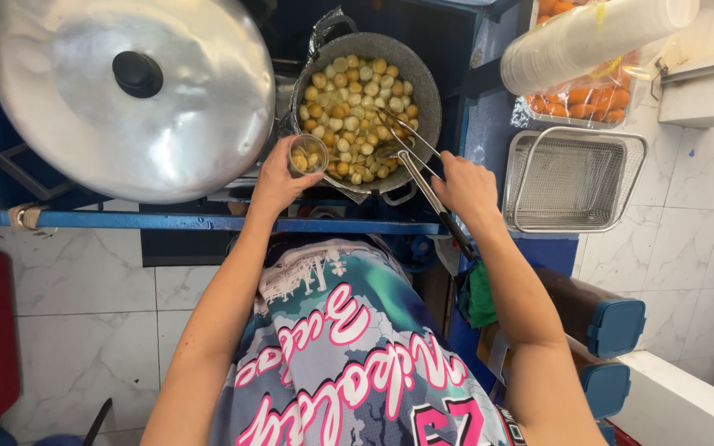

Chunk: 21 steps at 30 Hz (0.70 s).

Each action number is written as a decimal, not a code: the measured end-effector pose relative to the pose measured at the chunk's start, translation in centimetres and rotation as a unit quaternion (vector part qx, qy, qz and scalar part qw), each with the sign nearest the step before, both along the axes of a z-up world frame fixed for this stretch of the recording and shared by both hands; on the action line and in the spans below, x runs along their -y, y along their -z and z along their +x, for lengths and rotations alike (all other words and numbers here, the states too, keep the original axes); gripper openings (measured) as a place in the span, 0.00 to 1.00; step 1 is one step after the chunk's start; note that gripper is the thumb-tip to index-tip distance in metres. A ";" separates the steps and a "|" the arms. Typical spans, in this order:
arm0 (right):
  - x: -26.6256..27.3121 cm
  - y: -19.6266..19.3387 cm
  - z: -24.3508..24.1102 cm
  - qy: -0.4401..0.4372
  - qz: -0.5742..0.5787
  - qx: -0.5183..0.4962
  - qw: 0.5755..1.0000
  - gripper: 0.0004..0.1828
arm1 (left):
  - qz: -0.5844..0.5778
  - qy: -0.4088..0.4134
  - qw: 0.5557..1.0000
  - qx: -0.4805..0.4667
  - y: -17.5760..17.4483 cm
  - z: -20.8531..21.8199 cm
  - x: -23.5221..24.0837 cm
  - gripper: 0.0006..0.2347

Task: A person is frying small round food items, scooping them into a cup, adding various sauces, and handling cash from a customer at a street food stall.

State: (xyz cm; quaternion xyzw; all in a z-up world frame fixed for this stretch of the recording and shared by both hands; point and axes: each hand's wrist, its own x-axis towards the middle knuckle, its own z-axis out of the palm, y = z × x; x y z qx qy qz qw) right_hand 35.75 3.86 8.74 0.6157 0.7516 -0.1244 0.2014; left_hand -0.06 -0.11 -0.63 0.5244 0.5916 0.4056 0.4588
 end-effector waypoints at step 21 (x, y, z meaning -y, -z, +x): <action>-3.5 4.3 -2.1 0.026 -0.046 -0.048 0.997 0.26 | -0.012 -0.002 1.000 0.014 -0.4 0.0 0.1 0.33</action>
